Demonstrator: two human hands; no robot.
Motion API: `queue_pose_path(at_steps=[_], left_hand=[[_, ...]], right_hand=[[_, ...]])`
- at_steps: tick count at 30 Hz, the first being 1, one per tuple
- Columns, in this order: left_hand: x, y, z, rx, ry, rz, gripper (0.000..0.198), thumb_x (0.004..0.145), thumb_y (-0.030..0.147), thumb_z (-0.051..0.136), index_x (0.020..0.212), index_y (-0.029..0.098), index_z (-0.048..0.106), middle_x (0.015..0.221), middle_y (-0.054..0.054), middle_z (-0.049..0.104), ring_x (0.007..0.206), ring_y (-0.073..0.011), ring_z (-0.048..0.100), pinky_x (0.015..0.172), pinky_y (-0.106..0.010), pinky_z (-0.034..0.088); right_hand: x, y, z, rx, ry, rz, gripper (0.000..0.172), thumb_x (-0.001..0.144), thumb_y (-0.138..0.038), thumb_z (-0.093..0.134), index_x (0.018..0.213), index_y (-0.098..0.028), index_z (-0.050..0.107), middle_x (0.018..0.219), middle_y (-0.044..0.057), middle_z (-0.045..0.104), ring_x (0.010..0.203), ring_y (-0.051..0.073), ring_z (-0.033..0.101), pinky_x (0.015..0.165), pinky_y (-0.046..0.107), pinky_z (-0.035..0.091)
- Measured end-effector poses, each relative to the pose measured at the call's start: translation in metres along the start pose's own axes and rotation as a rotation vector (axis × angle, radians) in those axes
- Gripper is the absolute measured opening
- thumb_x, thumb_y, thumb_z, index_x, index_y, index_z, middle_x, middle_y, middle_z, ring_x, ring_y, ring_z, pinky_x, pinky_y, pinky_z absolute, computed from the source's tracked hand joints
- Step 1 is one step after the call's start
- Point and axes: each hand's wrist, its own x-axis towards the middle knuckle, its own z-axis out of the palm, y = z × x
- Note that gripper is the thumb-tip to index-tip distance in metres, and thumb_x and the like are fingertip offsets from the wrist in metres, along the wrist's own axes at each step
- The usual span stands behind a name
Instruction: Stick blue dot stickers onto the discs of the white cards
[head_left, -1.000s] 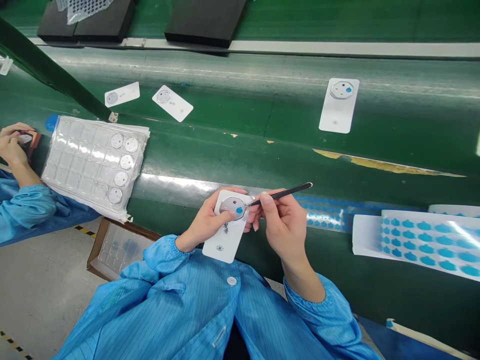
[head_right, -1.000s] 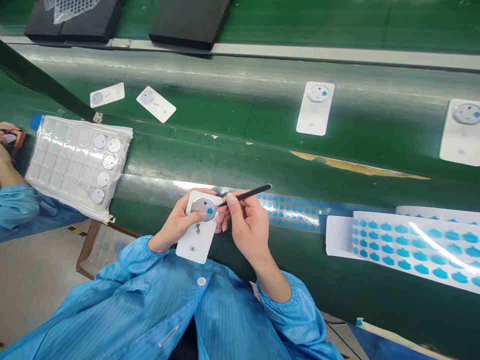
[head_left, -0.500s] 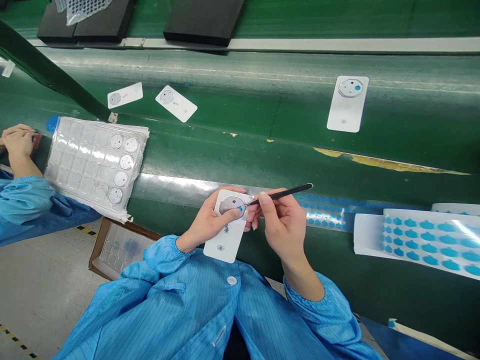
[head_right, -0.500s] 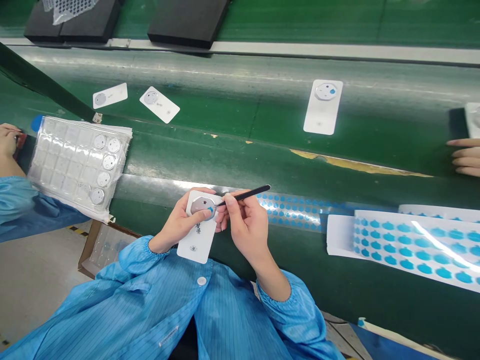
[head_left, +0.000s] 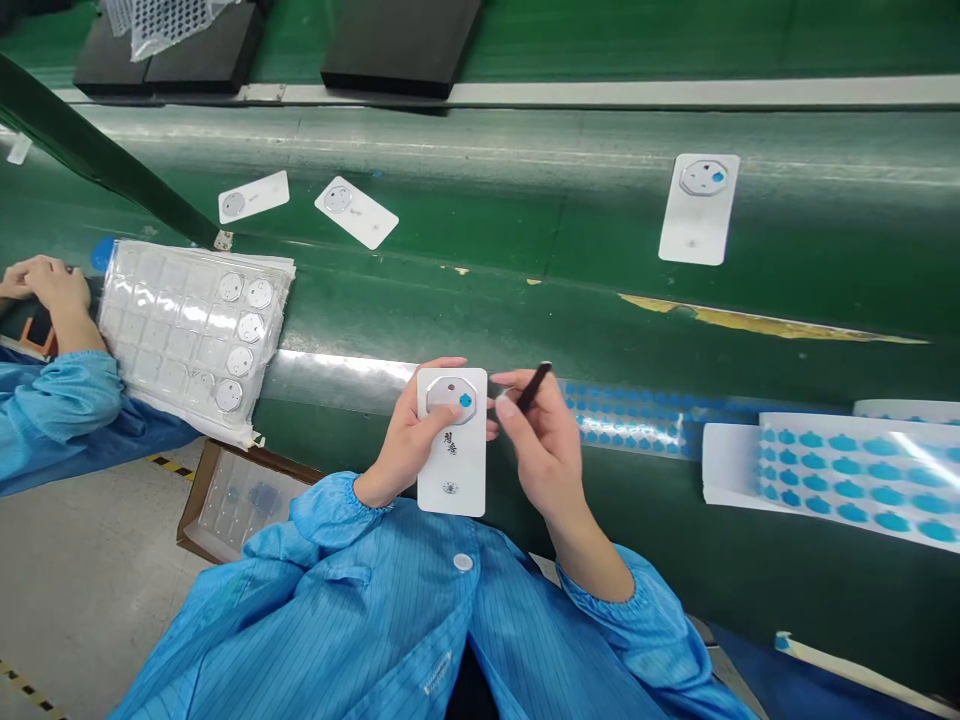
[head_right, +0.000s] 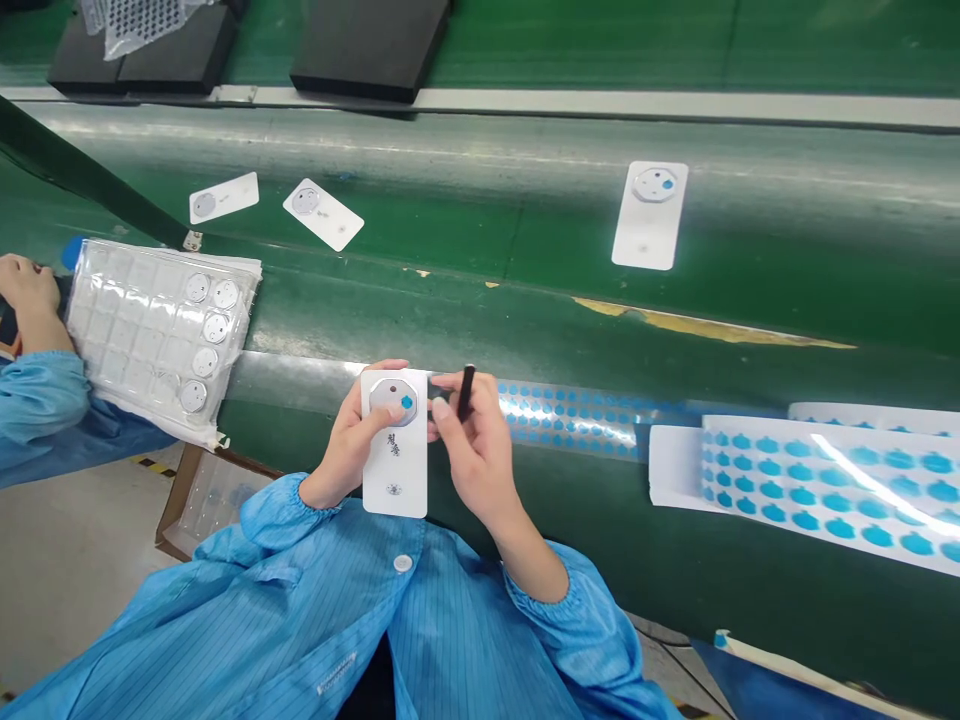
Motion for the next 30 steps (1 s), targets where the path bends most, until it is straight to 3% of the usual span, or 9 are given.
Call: queue_pose_path(at_steps=[3, 11, 19, 26, 30], left_hand=[[-0.001, -0.003, -0.002, 0.05, -0.018, 0.062, 0.052, 0.085, 0.024, 0.075, 0.134, 0.026, 0.061, 0.098, -0.002, 0.073, 0.077, -0.0153, 0.067, 0.067, -0.023, 0.053], [-0.004, -0.013, 0.0, 0.182, 0.031, 0.186, 0.048, 0.086, 0.028, 0.073, 0.133, 0.026, 0.063, 0.108, -0.004, 0.07, 0.088, -0.019, 0.063, 0.076, -0.028, 0.051], [-0.003, -0.016, 0.001, 0.105, 0.043, 0.125, 0.052, 0.084, 0.027, 0.073, 0.134, 0.025, 0.061, 0.11, -0.004, 0.072, 0.093, -0.0213, 0.066, 0.079, -0.029, 0.051], [0.003, -0.012, 0.0, -0.035, 0.073, 0.05, 0.055, 0.083, 0.036, 0.084, 0.131, 0.023, 0.061, 0.099, -0.004, 0.076, 0.08, -0.0188, 0.073, 0.077, -0.03, 0.059], [0.021, -0.004, -0.009, -0.085, 0.236, 0.185, 0.065, 0.082, 0.04, 0.088, 0.136, 0.023, 0.056, 0.105, -0.007, 0.078, 0.081, -0.022, 0.077, 0.081, -0.036, 0.063]], right_hand=[[-0.001, 0.003, 0.007, 0.094, -0.111, 0.103, 0.03, 0.098, -0.05, 0.069, 0.117, -0.028, 0.067, 0.103, 0.004, 0.058, 0.082, 0.019, 0.056, 0.07, 0.032, 0.051], [0.0, 0.006, 0.021, 0.148, -0.011, 0.092, 0.022, 0.094, -0.045, 0.075, 0.102, -0.026, 0.068, 0.098, 0.003, 0.063, 0.084, 0.02, 0.059, 0.071, 0.031, 0.051], [-0.003, 0.017, 0.024, 0.202, 0.022, 0.106, 0.018, 0.093, -0.04, 0.072, 0.098, -0.025, 0.064, 0.093, 0.002, 0.059, 0.082, 0.018, 0.057, 0.07, 0.03, 0.05], [-0.002, 0.014, 0.017, 0.182, -0.116, 0.147, 0.033, 0.093, -0.044, 0.074, 0.118, -0.026, 0.063, 0.102, 0.003, 0.056, 0.08, 0.017, 0.052, 0.068, 0.029, 0.047], [-0.008, 0.019, 0.013, 0.107, -0.147, 0.146, 0.043, 0.093, -0.052, 0.075, 0.125, -0.026, 0.062, 0.097, 0.002, 0.056, 0.078, 0.018, 0.05, 0.072, 0.032, 0.049]])
